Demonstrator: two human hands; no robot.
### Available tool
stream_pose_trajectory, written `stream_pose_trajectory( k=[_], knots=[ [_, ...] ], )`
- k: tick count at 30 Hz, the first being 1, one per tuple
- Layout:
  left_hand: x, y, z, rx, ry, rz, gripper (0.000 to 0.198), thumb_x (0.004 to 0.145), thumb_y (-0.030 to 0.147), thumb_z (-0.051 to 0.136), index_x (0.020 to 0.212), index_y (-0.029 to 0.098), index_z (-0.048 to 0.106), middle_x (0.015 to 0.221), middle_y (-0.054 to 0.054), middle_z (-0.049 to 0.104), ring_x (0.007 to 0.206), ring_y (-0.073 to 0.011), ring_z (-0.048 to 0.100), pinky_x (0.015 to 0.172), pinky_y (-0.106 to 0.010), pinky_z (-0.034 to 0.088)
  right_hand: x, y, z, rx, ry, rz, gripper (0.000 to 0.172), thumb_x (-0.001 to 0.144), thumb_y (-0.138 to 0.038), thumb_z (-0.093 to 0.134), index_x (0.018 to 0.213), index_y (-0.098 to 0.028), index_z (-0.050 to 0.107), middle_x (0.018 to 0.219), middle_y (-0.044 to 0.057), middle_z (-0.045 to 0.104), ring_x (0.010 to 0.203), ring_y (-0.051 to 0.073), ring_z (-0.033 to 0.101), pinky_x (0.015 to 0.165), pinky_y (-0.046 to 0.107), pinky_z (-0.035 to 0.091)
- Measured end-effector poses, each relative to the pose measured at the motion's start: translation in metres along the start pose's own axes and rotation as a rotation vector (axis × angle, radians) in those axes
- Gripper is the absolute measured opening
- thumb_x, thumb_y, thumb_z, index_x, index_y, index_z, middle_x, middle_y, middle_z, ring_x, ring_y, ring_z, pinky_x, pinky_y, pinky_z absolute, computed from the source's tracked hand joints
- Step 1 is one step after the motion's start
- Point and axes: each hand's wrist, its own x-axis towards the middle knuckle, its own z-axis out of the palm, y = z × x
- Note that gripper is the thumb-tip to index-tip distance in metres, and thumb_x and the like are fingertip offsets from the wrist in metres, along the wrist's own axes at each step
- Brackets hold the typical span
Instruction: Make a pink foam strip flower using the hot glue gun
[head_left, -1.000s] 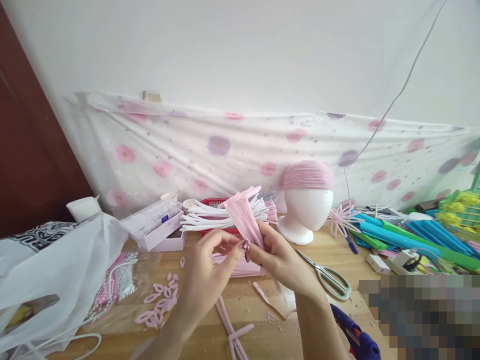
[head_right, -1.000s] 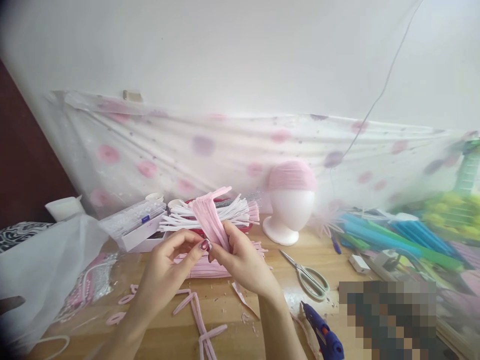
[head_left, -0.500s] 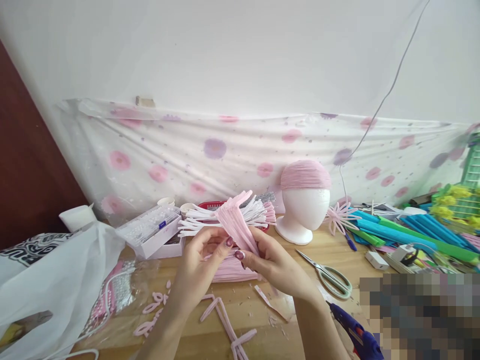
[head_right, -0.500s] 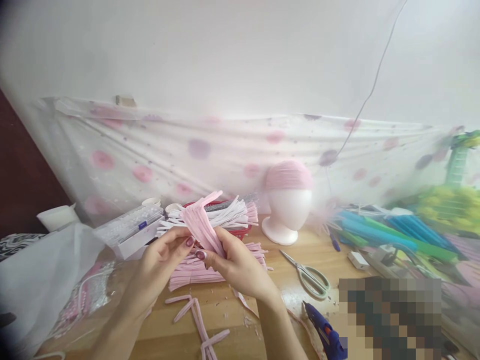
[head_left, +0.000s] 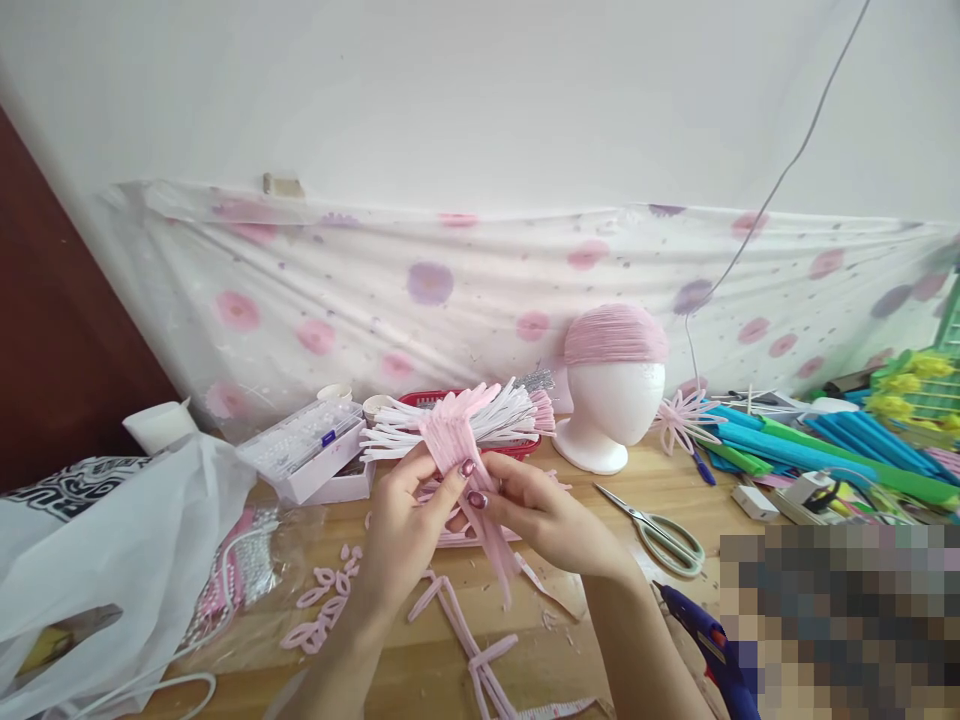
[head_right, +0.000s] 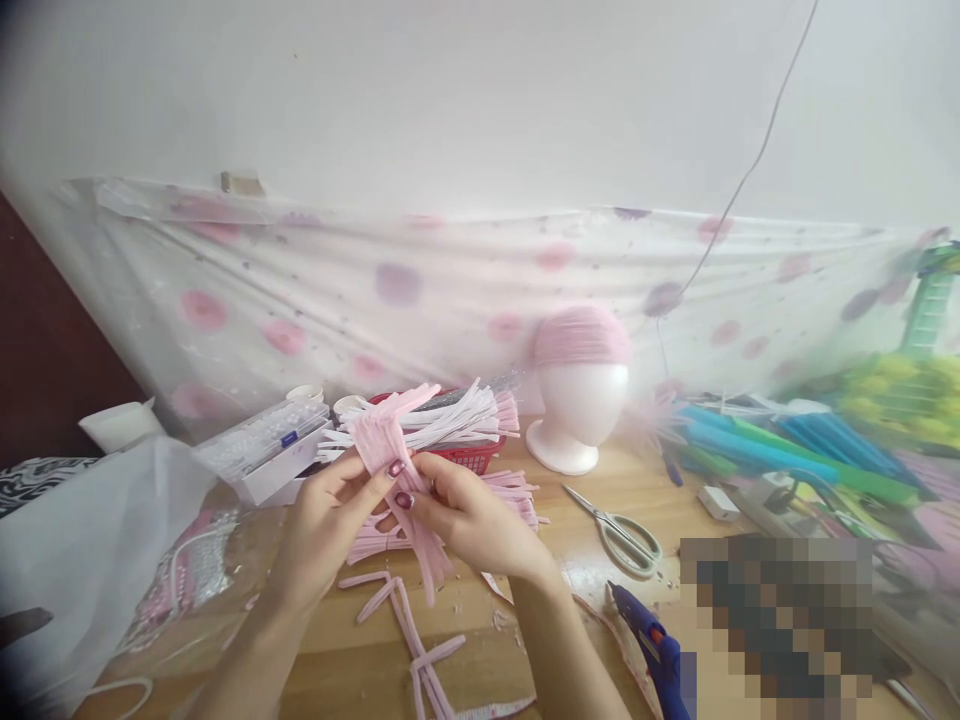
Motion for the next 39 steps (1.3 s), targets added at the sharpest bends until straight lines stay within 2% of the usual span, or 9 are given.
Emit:
stream_pose_trajectory(
  k=[4, 10, 13, 18, 23, 26, 29, 33, 39],
  knots=[
    [0.001, 0.007, -0.003, 0.273, 0.033, 0.121, 0.018, 0.086, 0.031, 0.067, 0.097, 0.021, 0.077, 0.103, -0.007, 0.072, 0.093, -0.0237, 0.064, 0.08, -0.03, 0.052, 0.005, 0.004, 0.0, -0.017, 0.093, 0.032, 0.017, 0.091, -0.032, 0.064, 0.096, -0.016, 0.063, 0.084, 0.001, 0.06, 0.076, 0.014, 0.053, 0.068, 0.024, 0.042],
    [-0.001, 0.009, 0.001, 0.353, 0.026, 0.219, 0.019, 0.091, 0.03, 0.061, 0.096, 0.023, 0.078, 0.104, -0.007, 0.074, 0.09, -0.0223, 0.066, 0.086, -0.032, 0.051, 0.01, 0.007, -0.003, -0.039, 0.104, 0.0, 0.022, 0.088, -0.037, 0.067, 0.09, -0.015, 0.067, 0.08, 0.001, 0.062, 0.076, 0.016, 0.054, 0.072, 0.027, 0.042],
    [0.001, 0.012, -0.009, 0.27, -0.109, 0.206, 0.021, 0.086, 0.035, 0.069, 0.101, 0.024, 0.077, 0.109, -0.008, 0.074, 0.101, -0.0246, 0.066, 0.092, -0.033, 0.05, 0.009, 0.006, -0.008, -0.101, 0.07, -0.026, 0.027, 0.09, -0.038, 0.065, 0.075, -0.015, 0.065, 0.071, 0.0, 0.058, 0.072, 0.016, 0.051, 0.071, 0.027, 0.04],
    [0.01, 0.017, -0.048, -0.034, -0.399, 0.007, 0.07, 0.065, 0.067, 0.075, 0.118, 0.021, 0.071, 0.115, -0.016, 0.072, 0.109, -0.032, 0.066, 0.098, -0.043, 0.051, 0.005, 0.002, -0.012, -0.134, 0.015, -0.02, 0.031, 0.089, -0.04, 0.064, 0.071, -0.016, 0.063, 0.069, -0.001, 0.054, 0.07, 0.015, 0.049, 0.067, 0.027, 0.039],
    [0.015, 0.014, -0.065, -0.097, 0.31, 0.167, 0.027, 0.082, 0.044, 0.072, 0.067, 0.021, 0.069, 0.053, 0.003, 0.056, 0.066, -0.0155, 0.061, 0.091, -0.033, 0.05, 0.002, -0.001, -0.013, -0.183, -0.102, -0.032, 0.032, 0.09, -0.034, 0.063, 0.063, -0.016, 0.062, 0.062, -0.003, 0.048, 0.062, 0.012, 0.043, 0.061, 0.024, 0.037],
    [0.016, 0.015, -0.062, -0.17, 0.469, 0.311, 0.043, 0.081, 0.031, 0.074, 0.047, 0.021, 0.049, 0.043, 0.007, 0.034, 0.054, -0.0113, 0.045, 0.079, -0.027, 0.049, 0.001, -0.002, -0.014, -0.251, -0.134, -0.057, 0.026, 0.092, -0.03, 0.061, 0.072, -0.016, 0.07, 0.067, -0.001, 0.059, 0.066, 0.014, 0.052, 0.065, 0.025, 0.043],
    [0.014, 0.017, -0.061, -0.107, 0.34, 0.287, 0.032, 0.08, 0.039, 0.074, 0.059, 0.021, 0.059, 0.058, 0.004, 0.051, 0.061, -0.0127, 0.047, 0.066, -0.025, 0.045, 0.0, -0.002, -0.015, -0.327, -0.226, -0.061, 0.02, 0.091, -0.023, 0.059, 0.085, -0.017, 0.077, 0.078, 0.004, 0.07, 0.073, 0.018, 0.061, 0.071, 0.028, 0.049],
    [0.006, 0.021, -0.058, 0.063, -0.087, 0.118, 0.047, 0.09, 0.063, 0.049, 0.092, 0.021, 0.072, 0.082, -0.005, 0.066, 0.073, -0.0183, 0.056, 0.067, -0.029, 0.046, 0.002, 0.0, -0.017, -0.305, -0.474, 0.036, 0.021, 0.089, -0.02, 0.059, 0.092, -0.017, 0.079, 0.084, 0.005, 0.075, 0.079, 0.019, 0.067, 0.075, 0.028, 0.052],
    [-0.005, 0.033, -0.039, 0.303, -0.261, 0.061, 0.039, 0.09, 0.052, 0.056, 0.067, 0.021, 0.065, 0.065, -0.001, 0.056, 0.063, -0.0163, 0.05, 0.056, -0.026, 0.039, 0.006, 0.005, -0.017, -0.31, -0.567, 0.065, 0.018, 0.089, -0.022, 0.062, 0.092, -0.017, 0.079, 0.082, 0.003, 0.074, 0.074, 0.017, 0.064, 0.07, 0.025, 0.051]
  ],
)
